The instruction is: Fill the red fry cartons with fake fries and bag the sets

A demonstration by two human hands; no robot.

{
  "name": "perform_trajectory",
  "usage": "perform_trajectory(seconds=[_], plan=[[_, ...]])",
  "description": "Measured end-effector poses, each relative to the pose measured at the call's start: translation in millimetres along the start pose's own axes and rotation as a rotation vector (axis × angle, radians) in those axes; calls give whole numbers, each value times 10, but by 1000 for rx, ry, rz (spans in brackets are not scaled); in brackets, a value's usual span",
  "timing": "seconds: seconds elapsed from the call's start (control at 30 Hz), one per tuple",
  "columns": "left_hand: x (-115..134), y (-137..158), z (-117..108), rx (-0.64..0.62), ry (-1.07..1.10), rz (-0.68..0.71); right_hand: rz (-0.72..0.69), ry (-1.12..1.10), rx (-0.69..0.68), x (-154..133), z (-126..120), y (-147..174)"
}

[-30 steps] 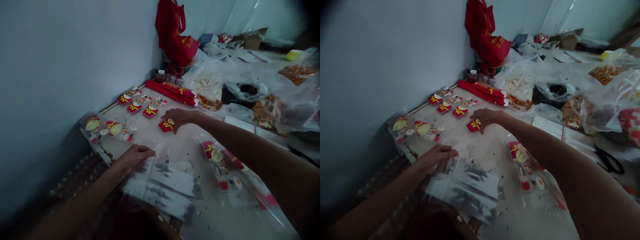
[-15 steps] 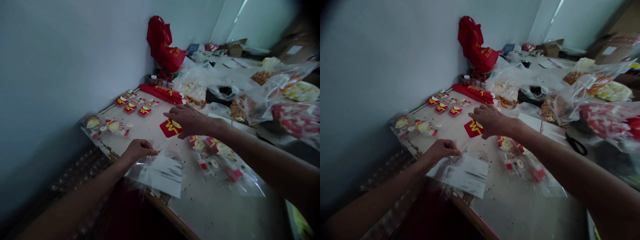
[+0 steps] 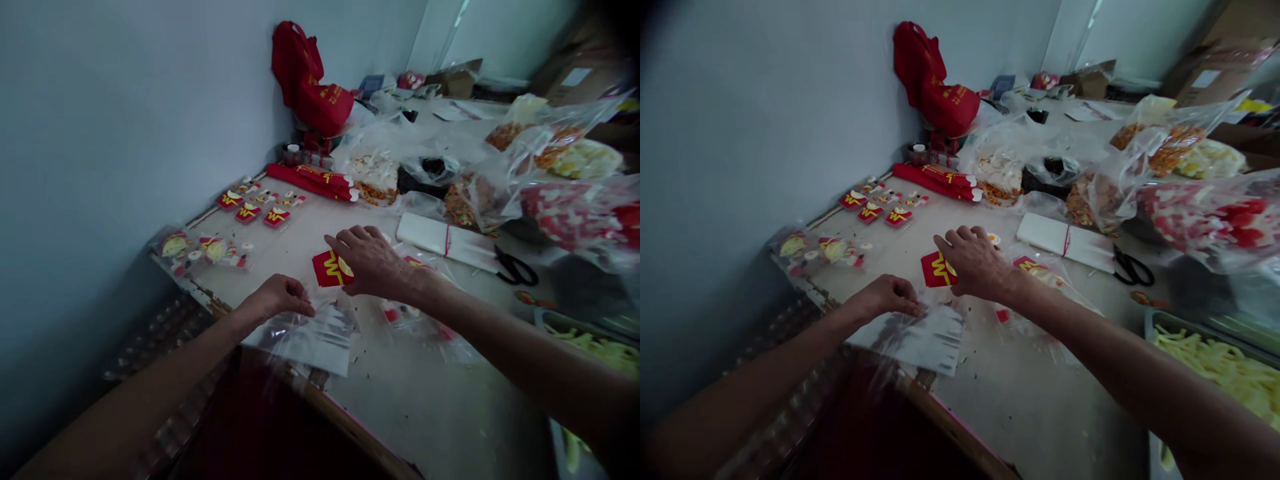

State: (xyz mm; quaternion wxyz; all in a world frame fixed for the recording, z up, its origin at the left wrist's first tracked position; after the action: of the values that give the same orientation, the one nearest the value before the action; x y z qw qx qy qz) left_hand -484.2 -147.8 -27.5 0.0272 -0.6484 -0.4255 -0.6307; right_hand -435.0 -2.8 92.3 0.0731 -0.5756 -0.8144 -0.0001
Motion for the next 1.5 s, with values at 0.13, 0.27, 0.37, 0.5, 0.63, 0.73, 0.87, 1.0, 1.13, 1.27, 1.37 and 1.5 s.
perform_trajectory(seconds=[0.13, 0.27, 0.37, 0.5, 0.63, 0.73, 0.87, 1.0, 1.13, 1.27, 1.37, 1.5], plan=[[4, -98, -103, 48, 125, 12, -29, -47, -7, -92, 129, 70], [-86, -152, -231, 46, 199, 21, -174, -173, -102, -201, 306, 206], [-165, -118, -179, -34, 171, -10, -278, -243, -150, -304, 337, 271], [-188, 26, -85, -114, 124, -33, -347, -230, -147, -503, 284, 287], [-114, 185, -14, -246, -43, -19, -285, -191, -133, -750, 230, 384], [48, 286, 153, -466, -255, 35, -166, -185, -132, -965, 155, 575], [367, 341, 591, -785, -430, 95, 43, -181, -111, -1226, 61, 877], [746, 241, 1005, -700, -683, 365, 429, -213, -98, -1198, 214, 1081], [919, 411, 936, 22, -962, 808, 757, -237, -147, -1016, 540, 1187], [416, 639, 814, 244, -943, 839, 785, -268, -149, -969, 673, 1258], [148, 591, 792, 210, -838, 797, 734, -282, -81, -1017, 643, 1384], [102, 433, 747, 201, -742, 690, 777, -271, 25, -1020, 626, 1544]])
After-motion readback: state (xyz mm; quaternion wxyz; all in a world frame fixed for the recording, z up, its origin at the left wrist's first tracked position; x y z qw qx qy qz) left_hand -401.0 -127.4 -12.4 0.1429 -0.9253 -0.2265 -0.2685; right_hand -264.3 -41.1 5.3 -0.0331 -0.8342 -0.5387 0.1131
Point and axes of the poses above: each hand's wrist, its own y-axis away from the middle knuckle, its own z-axis out of the palm, x = y × z, the point moved 9 cm from there along -y, towards the middle knuckle, and after that the axes turned 3 degrees about -z, right-handed, at the moved point
